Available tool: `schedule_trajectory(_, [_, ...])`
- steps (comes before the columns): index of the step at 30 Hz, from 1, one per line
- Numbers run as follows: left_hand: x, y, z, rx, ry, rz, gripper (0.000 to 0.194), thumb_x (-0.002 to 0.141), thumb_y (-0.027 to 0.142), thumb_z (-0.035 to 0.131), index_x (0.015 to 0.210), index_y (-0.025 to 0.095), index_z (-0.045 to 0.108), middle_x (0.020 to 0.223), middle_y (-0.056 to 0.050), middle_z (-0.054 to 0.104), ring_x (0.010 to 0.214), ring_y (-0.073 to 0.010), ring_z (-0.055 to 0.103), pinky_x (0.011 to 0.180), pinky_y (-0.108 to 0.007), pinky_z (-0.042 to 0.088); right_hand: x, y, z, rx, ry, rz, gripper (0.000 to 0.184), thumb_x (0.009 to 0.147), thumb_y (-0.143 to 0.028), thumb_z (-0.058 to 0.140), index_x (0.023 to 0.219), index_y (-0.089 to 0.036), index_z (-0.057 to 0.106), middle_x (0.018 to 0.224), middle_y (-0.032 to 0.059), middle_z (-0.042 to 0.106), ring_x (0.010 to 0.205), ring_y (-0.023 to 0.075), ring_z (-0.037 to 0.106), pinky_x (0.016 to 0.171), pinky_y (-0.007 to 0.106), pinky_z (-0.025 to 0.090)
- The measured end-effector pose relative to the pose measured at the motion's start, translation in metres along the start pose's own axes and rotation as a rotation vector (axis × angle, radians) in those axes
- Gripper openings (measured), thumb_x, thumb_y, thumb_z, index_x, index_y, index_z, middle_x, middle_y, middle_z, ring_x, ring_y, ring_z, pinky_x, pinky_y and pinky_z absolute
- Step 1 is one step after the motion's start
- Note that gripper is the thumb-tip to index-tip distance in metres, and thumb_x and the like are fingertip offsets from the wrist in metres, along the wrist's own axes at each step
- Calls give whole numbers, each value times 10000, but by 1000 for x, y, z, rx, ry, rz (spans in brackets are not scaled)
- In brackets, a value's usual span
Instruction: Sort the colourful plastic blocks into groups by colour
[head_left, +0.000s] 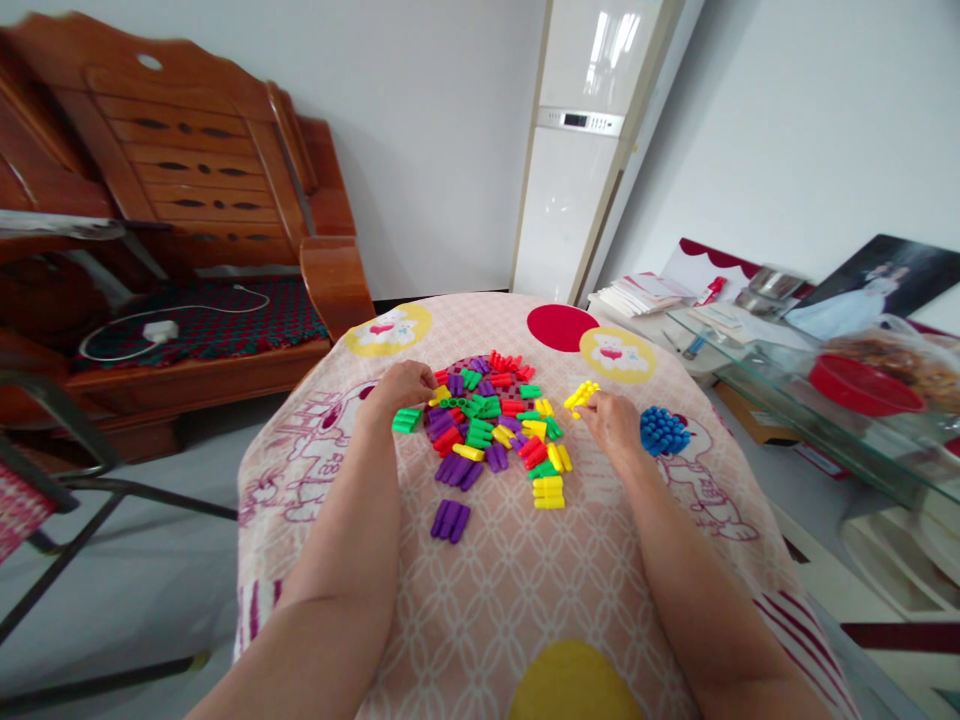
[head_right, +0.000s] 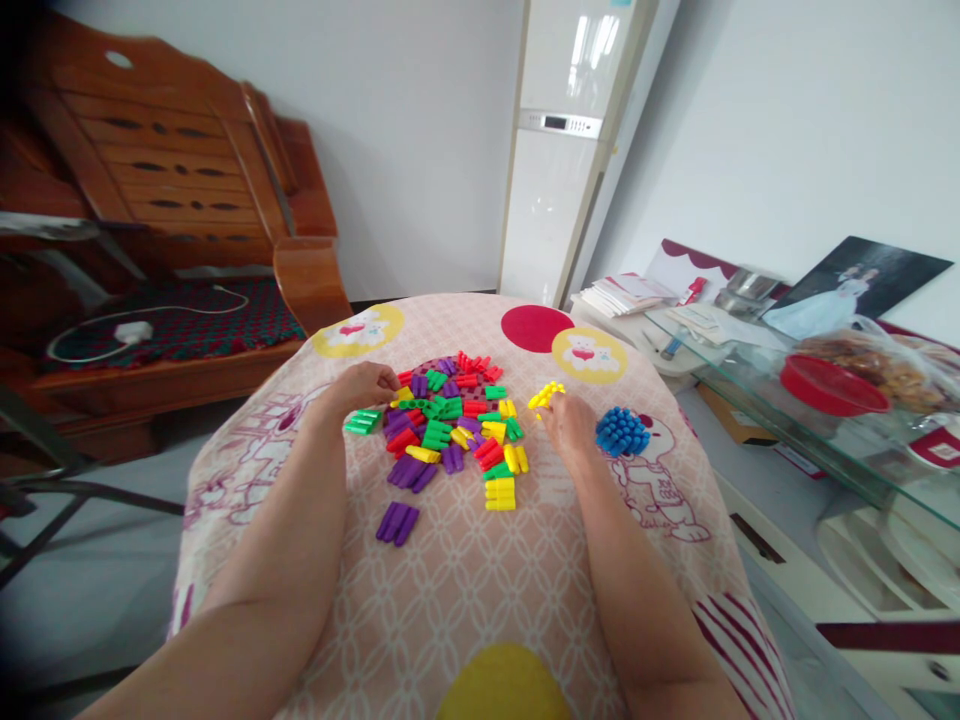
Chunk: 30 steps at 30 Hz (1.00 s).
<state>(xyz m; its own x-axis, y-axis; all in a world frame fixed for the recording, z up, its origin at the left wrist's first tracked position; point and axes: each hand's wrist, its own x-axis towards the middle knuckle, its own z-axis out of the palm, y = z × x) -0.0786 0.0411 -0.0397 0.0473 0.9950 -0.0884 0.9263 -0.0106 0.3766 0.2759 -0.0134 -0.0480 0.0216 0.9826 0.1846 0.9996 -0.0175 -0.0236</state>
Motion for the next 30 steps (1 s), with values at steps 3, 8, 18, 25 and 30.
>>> schedule_trajectory(3, [0,2,-1,34,3,0,240,717,164,656,927,179,772,818,-30,775,778,-177,710,659,-203,503,1,2,6,-4,12,2,319,944,-398,548,1031,-169,752,989,135,763,928,261,697,697,288,421])
schedule_trajectory(8, [-1,4,-2,42,-3,-2,266,711,154,650,944,167,776,819,-35,775,762,-177,704,663,-208,499,-1,-2,3,20,54,-5,321,956,-405,531,1038,-164,727,974,135,758,891,239,689,673,275,388])
schedule_trajectory(18, [-1,2,-1,4,-4,-7,250,710,152,657,930,164,773,781,-30,771,751,-180,709,655,-211,505,-26,-25,-44,131,-387,-439,245,812,-389,690,761,-155,742,783,67,736,685,154,607,569,258,288])
schedule_trajectory(25, [0,1,0,-39,8,-10,228,705,148,666,906,172,772,761,-21,768,739,-174,710,666,-208,513,-28,-27,-42,146,-346,-434,288,793,-261,687,1059,-154,713,989,94,743,861,194,653,674,249,375])
schedule_trajectory(30, [1,-1,1,-48,12,-2,207,693,141,675,871,179,772,756,-19,767,723,-170,706,643,-203,507,-16,4,-44,77,-143,-194,336,813,-230,650,1137,-143,665,1042,117,739,953,236,671,751,270,426])
